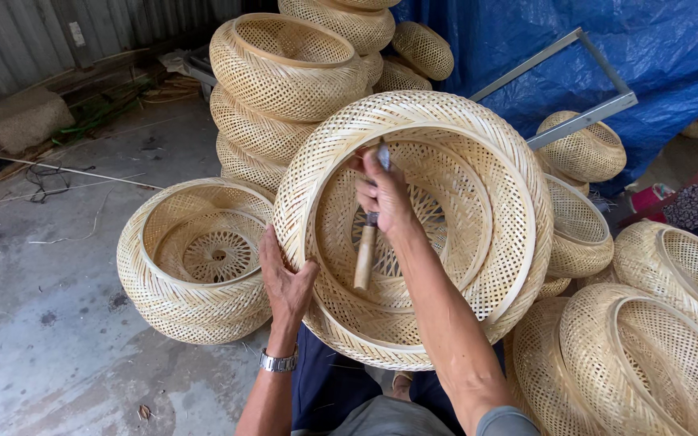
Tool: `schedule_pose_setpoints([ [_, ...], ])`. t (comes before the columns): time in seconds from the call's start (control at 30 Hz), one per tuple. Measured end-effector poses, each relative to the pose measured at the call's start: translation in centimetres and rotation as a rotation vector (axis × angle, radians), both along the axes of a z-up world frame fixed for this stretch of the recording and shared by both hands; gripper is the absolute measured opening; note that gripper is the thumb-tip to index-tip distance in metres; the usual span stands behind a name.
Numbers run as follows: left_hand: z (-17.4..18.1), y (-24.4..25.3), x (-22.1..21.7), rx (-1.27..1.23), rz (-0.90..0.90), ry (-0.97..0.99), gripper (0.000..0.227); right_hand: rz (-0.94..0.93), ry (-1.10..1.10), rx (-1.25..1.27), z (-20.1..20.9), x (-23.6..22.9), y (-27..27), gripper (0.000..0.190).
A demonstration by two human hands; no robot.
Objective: The person uses a wooden mallet to tap the rim and sides of a woven bamboo basket, likely to tighten the weave or smooth the edges. The person rotates the basket to access different sections while seated on the floor.
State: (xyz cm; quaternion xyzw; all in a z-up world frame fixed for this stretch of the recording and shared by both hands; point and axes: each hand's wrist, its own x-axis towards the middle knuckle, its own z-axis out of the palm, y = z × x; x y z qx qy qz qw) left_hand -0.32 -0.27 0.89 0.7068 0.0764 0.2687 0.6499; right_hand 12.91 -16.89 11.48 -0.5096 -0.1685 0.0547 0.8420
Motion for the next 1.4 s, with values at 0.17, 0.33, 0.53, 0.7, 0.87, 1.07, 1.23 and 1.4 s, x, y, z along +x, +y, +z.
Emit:
schedule_pose_setpoints([
  [0.17,0.2,0.0,-0.1,0.015,-0.006,-0.021,0.099,-0.117,0.088,-0.002,-0.2,1.3,1.4,0.038],
  [0.33,0.4,-0.1,-0.2,0.024,-0.014,-0.037,0.101,-0.147,0.148,0.136,-1.1,0.9,1.6,0.033],
  [0.53,0.7,-0.1,-0.2,0.049,-0.008,-0.05,0.102,-0.155,0.115,0.213,-2.6,1.0,1.3,0.032],
  [0.7,0.6,-0.2,-0.3,0.025,-0.021,-0.015,0.102,-0.19,0.106,0.222,-2.6,0.5,0.6,0.034],
  [0.87,0.5,-0.1,-0.4,0.014,-0.019,-0.044,0.101,-0.193,0.107,0.234,-1.2,-0.1,0.5,0.034],
  [1.07,0.2,-0.2,-0.1,0.047,-0.005,-0.055,0.099,-0.236,0.109,0.192,-0.6,0.9,0.8,0.028],
  [1.23,0.2,0.0,-0.1,0.024,-0.018,-0.039,0.1,-0.219,0.143,0.179,-2.2,0.9,0.6,0.025],
  [1.4,0.5,-0.2,-0.3,0.031,-0.016,-0.027,0.101,-0.139,0.137,0.071,-4.4,1.4,0.5,0.016],
])
